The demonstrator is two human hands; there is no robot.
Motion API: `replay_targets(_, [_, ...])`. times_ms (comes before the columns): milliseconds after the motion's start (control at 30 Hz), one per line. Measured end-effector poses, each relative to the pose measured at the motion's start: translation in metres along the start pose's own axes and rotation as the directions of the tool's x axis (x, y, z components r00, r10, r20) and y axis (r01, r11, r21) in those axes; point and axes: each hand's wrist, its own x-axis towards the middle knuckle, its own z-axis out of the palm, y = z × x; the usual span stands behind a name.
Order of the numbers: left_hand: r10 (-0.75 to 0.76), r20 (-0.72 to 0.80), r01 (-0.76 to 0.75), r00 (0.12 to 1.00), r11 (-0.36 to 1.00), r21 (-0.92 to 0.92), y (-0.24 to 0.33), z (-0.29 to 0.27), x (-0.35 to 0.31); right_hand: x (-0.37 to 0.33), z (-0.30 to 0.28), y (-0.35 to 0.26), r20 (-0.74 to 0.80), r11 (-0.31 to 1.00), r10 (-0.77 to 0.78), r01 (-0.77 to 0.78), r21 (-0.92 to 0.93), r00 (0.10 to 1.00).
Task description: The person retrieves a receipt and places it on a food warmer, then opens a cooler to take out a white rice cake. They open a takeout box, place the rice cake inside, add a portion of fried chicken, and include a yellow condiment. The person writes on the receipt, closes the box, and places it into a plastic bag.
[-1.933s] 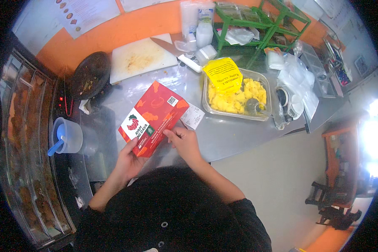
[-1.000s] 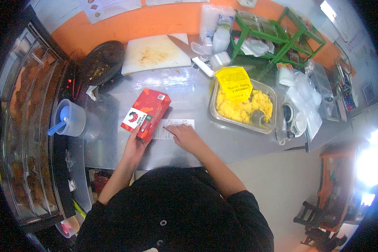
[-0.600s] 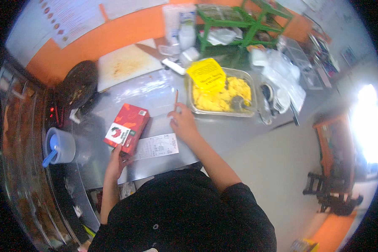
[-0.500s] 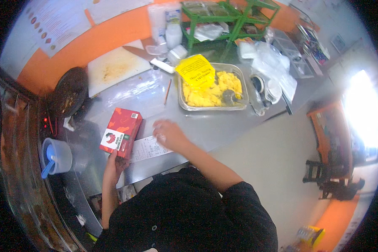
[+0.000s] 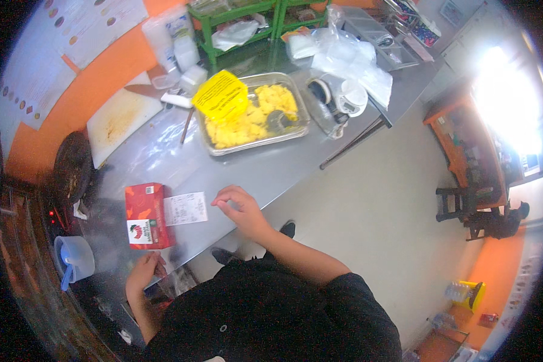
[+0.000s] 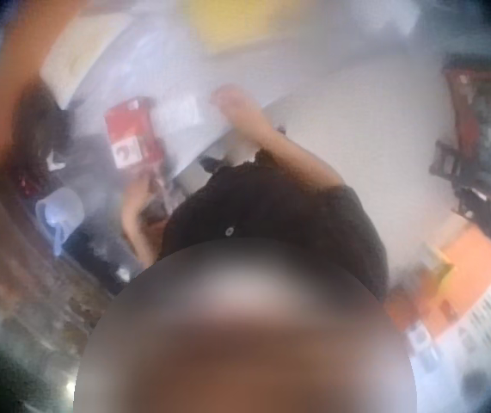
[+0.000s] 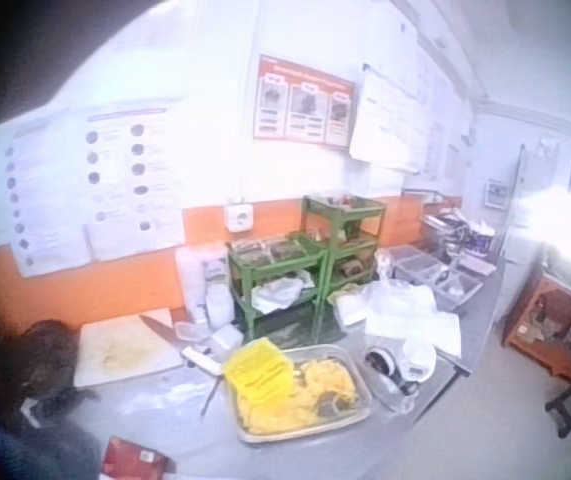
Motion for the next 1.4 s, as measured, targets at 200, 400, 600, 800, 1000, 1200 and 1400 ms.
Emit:
replay_targets(200, [0.18, 0.148, -0.186, 0.973, 0.982, 0.031, 0.09, 0.107, 0.041, -0.013, -0.133, -0.036, -0.111, 0.979, -0.066, 0.085, 0.183, 0.992])
replay_targets(400, [0.168, 0.349, -0.262, 0.922, 0.935, 0.241, 0.18, 0.204, 0.086, -0.041, -0.254, -0.054, -0.258, 0.94, -0.102, 0.178, 0.291, 0.961])
replay_targets(600, [0.132, 0.521, -0.314, 0.843, 0.908, 0.277, 0.273, 0.255, 0.111, -0.057, -0.34, -0.034, -0.466, 0.942, -0.164, 0.278, 0.189, 0.869])
replay_targets(800, [0.335, 0.696, -0.516, 0.635, 0.854, 0.059, 0.405, 0.281, 0.142, -0.094, -0.445, 0.072, -0.405, 0.949, -0.032, -0.099, -0.298, 0.914])
replay_targets(1000, [0.588, 0.621, -0.829, 0.518, 0.523, 0.197, 0.558, 0.33, 0.224, -0.251, -0.506, 0.218, 0.082, 0.365, 0.928, -0.931, -0.025, 0.362])
replay_targets(1200, [0.677, 0.634, -0.924, 0.374, 0.214, 0.317, 0.643, 0.432, 0.344, -0.317, -0.542, 0.282, -0.301, 0.318, 0.931, -0.86, 0.4, 0.205])
replay_targets(1400, [0.786, 0.471, -0.561, 0.401, -0.196, 0.805, 0.671, 0.492, 0.41, -0.252, -0.653, 0.272, -0.348, 0.47, 0.873, -0.782, 0.41, 0.343])
